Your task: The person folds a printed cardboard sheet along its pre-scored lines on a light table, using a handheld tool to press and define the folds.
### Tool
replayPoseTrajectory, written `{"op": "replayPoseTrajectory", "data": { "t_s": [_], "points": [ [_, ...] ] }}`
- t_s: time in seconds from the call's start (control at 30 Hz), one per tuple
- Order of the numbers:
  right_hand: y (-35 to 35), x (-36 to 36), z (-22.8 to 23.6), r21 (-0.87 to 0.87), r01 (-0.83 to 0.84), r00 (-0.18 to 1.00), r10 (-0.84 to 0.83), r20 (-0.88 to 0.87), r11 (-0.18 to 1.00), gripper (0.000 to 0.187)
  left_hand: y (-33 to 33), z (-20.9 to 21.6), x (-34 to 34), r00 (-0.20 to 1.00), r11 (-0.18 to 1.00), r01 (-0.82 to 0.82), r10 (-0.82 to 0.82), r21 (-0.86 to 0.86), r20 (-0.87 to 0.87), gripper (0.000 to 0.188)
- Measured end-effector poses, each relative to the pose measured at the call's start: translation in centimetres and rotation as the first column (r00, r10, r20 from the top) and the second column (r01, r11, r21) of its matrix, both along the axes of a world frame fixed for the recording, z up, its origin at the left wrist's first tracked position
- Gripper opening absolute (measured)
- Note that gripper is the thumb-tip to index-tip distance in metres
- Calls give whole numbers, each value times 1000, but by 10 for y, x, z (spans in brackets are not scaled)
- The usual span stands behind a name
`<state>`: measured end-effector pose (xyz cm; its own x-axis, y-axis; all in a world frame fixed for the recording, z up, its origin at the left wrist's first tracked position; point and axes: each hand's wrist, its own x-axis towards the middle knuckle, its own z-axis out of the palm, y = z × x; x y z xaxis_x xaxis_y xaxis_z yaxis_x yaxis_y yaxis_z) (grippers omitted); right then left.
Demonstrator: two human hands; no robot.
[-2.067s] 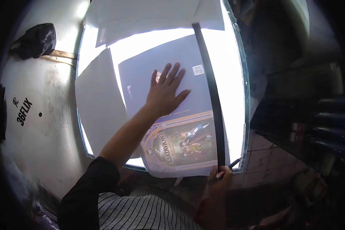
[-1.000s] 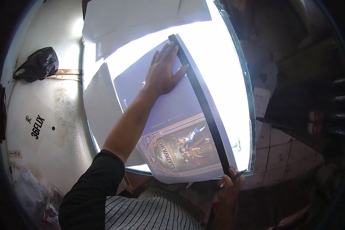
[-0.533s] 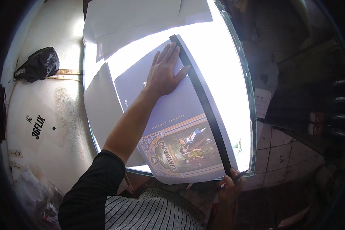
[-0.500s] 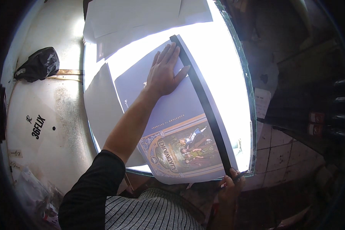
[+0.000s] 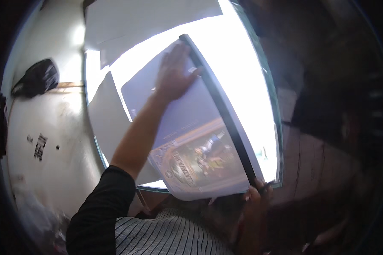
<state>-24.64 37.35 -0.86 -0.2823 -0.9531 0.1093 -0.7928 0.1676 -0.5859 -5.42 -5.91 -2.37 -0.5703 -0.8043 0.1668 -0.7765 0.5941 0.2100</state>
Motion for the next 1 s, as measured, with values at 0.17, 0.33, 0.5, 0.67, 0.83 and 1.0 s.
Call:
{"op": "replayPoseTrajectory", "data": {
  "t_s": [0.17, 0.33, 0.5, 0.67, 0.83, 1.0],
  "points": [
    [-25, 9, 10, -119, 83, 996, -84, -10, 989, 38, -4, 21, 19, 998, 992, 6, 3, 124, -71, 86],
    [-20, 3, 6, -174, 180, 983, -184, -8, 968, 36, -4, 15, 5, 998, 994, 38, -42, 103, 41, 94],
    [-13, 7, 11, -151, 150, 987, -157, -33, 977, 32, -4, 30, 3, 992, 980, -17, -8, 197, 127, 98],
    [-16, 6, 5, -148, 192, 981, -194, -2, 970, 34, 4, 23, -1, 984, 989, 151, -150, 4, -96, 63],
    [-18, 6, 7, -175, 199, 980, -198, 22, 964, 34, -2, 19, 8, 988, 988, 140, -143, -59, -53, 69],
    [-19, 4, 4, -183, 205, 979, -200, 44, 962, 34, 1, 22, 3, 996, 992, 87, -83, 92, -42, 77]
  ]
}}
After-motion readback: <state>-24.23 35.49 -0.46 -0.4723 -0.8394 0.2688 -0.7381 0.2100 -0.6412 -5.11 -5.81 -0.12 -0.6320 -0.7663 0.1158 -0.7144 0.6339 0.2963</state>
